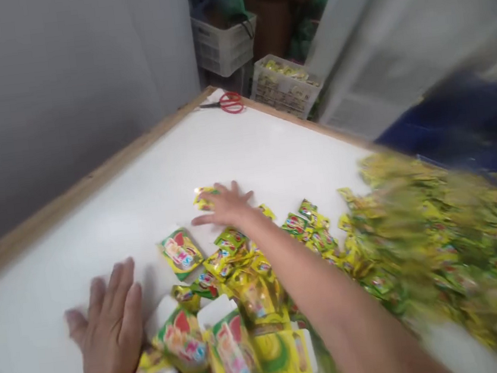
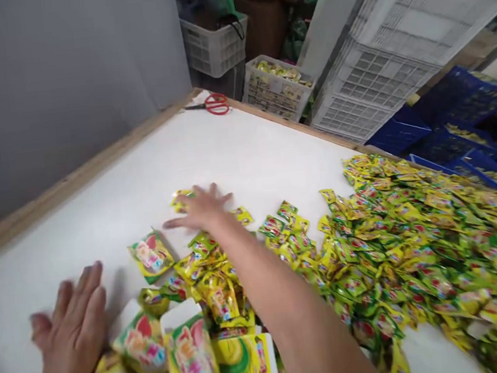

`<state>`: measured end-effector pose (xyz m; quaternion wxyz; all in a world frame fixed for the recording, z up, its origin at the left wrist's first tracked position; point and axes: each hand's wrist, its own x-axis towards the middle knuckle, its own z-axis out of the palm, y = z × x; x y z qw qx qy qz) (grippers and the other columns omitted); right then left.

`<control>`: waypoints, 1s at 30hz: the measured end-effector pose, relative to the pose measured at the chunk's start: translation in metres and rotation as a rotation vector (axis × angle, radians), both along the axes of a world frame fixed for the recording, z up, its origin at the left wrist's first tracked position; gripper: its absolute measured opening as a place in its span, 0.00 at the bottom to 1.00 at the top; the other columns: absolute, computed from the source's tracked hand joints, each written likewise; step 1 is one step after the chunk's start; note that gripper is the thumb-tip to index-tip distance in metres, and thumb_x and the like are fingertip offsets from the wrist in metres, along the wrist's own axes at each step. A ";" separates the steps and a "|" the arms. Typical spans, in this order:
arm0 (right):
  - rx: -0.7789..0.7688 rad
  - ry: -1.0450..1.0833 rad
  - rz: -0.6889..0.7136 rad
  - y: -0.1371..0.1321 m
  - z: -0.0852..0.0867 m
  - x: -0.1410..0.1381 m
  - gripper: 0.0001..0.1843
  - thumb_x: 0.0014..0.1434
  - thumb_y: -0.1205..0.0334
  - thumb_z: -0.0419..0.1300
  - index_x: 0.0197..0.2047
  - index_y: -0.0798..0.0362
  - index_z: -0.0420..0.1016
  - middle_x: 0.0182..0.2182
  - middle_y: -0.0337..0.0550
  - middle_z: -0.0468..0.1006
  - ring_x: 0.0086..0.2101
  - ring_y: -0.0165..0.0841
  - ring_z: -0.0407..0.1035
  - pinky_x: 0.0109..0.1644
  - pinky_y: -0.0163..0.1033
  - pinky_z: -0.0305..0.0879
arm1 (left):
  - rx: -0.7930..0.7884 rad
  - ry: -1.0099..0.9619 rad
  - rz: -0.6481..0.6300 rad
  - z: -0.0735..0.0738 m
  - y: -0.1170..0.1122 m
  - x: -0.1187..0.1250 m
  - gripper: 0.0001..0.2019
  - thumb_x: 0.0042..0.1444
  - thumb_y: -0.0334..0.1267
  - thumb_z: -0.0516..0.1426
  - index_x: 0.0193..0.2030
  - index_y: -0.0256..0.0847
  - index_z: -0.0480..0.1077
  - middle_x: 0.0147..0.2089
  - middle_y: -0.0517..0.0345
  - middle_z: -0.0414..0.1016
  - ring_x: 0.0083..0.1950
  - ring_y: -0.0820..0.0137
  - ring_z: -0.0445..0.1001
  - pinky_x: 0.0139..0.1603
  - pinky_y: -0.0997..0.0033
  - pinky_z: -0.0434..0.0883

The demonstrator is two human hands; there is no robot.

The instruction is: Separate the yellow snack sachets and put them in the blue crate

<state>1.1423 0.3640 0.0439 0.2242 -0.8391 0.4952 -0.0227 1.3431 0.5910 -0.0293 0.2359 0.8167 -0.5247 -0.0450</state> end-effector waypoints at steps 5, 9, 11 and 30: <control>-0.117 0.036 0.242 0.108 -0.023 -0.095 0.38 0.52 0.30 0.54 0.63 0.32 0.58 0.63 0.44 0.60 0.62 0.53 0.49 0.59 0.77 0.37 | -0.062 0.052 -0.207 -0.011 0.004 -0.129 0.24 0.68 0.43 0.39 0.70 0.52 0.52 0.74 0.56 0.50 0.74 0.59 0.43 0.71 0.44 0.41; -0.136 0.219 0.213 0.147 -0.016 -0.241 0.37 0.49 0.40 0.62 0.60 0.40 0.62 0.52 0.49 0.69 0.50 0.50 0.62 0.56 0.74 0.49 | -0.177 0.211 -0.237 -0.023 0.022 -0.289 0.24 0.67 0.42 0.43 0.67 0.42 0.59 0.73 0.49 0.51 0.73 0.58 0.47 0.71 0.50 0.46; -0.151 0.316 0.179 0.162 -0.010 -0.320 0.40 0.46 0.52 0.66 0.61 0.44 0.61 0.51 0.51 0.69 0.49 0.50 0.63 0.56 0.74 0.48 | -0.224 0.334 -0.247 -0.025 0.029 -0.386 0.24 0.66 0.43 0.46 0.66 0.38 0.61 0.74 0.46 0.48 0.72 0.55 0.51 0.71 0.51 0.50; -0.227 0.217 -0.628 0.260 0.103 -0.874 0.35 0.54 0.62 0.63 0.64 0.47 0.62 0.68 0.48 0.55 0.67 0.54 0.37 0.64 0.71 0.25 | -0.159 0.839 -0.531 0.114 0.065 -0.991 0.34 0.63 0.53 0.48 0.70 0.33 0.50 0.74 0.32 0.37 0.74 0.47 0.38 0.70 0.41 0.45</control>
